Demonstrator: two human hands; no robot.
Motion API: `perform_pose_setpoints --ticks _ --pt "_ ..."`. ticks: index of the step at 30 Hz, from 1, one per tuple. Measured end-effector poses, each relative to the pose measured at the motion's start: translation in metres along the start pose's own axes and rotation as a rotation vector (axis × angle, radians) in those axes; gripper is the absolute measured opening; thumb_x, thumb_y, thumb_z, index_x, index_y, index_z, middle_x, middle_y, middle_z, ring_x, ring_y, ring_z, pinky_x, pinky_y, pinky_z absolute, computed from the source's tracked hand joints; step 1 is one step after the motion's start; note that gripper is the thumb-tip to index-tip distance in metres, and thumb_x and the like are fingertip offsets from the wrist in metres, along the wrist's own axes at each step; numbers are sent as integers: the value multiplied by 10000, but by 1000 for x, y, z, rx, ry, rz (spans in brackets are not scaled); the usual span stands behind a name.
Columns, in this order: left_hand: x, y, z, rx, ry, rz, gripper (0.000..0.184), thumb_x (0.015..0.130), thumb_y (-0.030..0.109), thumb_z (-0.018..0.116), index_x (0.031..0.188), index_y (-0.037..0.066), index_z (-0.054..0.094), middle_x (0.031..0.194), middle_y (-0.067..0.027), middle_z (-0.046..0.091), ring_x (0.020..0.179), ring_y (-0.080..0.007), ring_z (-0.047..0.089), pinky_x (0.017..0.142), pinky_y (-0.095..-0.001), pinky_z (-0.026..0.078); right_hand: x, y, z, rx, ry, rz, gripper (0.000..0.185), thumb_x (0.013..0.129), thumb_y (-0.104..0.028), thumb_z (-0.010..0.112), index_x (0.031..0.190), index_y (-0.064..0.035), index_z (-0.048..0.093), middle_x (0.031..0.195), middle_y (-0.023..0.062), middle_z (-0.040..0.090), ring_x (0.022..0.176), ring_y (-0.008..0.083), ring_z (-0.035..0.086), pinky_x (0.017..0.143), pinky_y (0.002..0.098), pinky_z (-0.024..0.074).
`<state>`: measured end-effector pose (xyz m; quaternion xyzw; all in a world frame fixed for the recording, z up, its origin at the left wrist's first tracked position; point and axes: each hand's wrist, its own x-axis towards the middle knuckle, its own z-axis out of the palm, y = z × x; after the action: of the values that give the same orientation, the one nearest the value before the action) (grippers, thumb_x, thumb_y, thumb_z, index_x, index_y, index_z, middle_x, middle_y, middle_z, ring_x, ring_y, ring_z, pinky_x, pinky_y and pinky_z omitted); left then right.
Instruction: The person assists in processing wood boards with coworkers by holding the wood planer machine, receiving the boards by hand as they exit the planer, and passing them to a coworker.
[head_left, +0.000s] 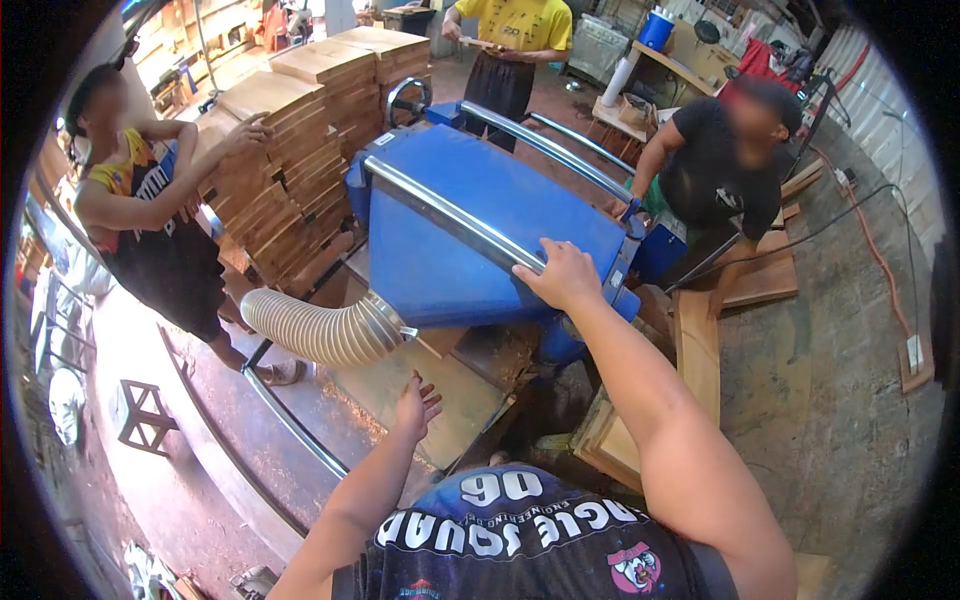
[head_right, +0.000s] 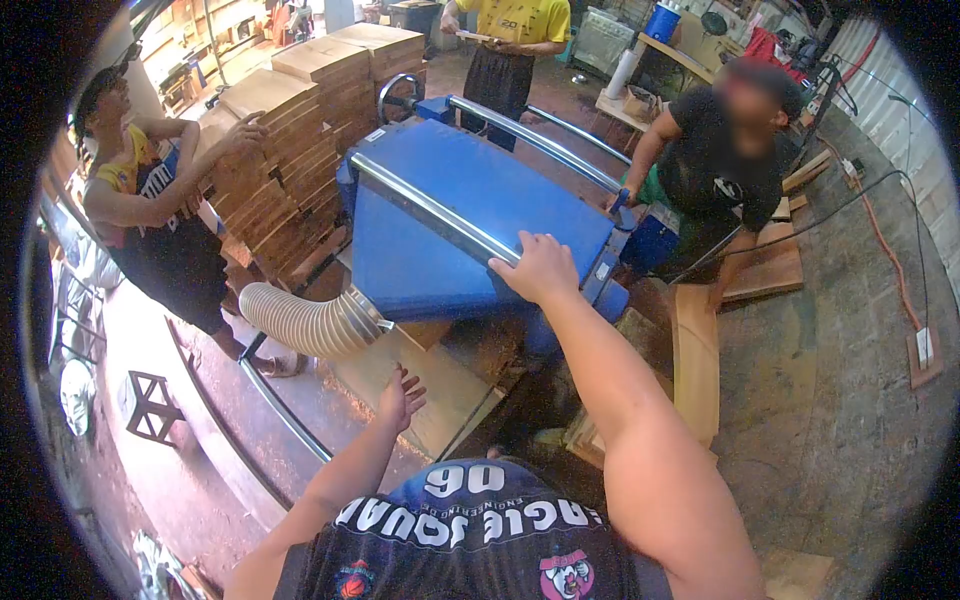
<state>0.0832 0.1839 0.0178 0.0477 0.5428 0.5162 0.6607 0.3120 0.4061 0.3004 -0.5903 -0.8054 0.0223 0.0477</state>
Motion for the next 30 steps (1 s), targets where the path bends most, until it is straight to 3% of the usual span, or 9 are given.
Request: perform_pose_setpoints --ticks 7,10,16,22,25,30 --pt "6 -5 -5 -58 7 8 878 1050 660 489 1680 120 205 1630 -222 396 1413 -432 486 1114 -537 438 1 2 2 11 10 -3 780 936 -648 637 1421 -39 595 1360 201 653 1314 349 580 1097 483 453" --pt "8 1 -7 -183 28 22 785 1047 586 545 1650 153 289 1548 -163 491 1296 -353 558 1083 -522 441 1 2 2 4 20 -10 781 929 -651 645 1412 -39 601 1349 202 659 1305 353 586 1093 480 457" --pt "13 7 2 -214 -103 42 666 1070 425 567 1634 160 333 1547 -173 491 1313 -357 548 1122 -547 422 1 3 6 -10 54 -24 777 926 -656 649 1402 -44 606 1351 192 662 1293 351 594 1088 474 464" --pt "24 -4 12 -335 -96 62 420 1069 274 593 1460 148 505 1414 -133 592 1304 -346 565 1077 -539 457 1 0 6 -7 23 -1 818 933 -660 639 1467 -44 570 1430 194 626 1360 343 561 1127 463 442" --pt "23 -16 22 -394 -55 90 345 1074 268 601 1394 153 540 1374 -113 617 1301 -333 572 1048 -523 471 1 -2 1 -14 -14 21 831 937 -664 630 1487 -46 556 1458 194 610 1387 340 544 1146 463 429" --pt "31 -27 40 -527 42 110 492 1053 466 637 1433 172 532 1411 -92 601 1330 -300 553 1056 -501 464 0 -2 2 -15 -11 18 818 942 -662 624 1475 -45 565 1445 189 618 1379 340 550 1148 462 429"
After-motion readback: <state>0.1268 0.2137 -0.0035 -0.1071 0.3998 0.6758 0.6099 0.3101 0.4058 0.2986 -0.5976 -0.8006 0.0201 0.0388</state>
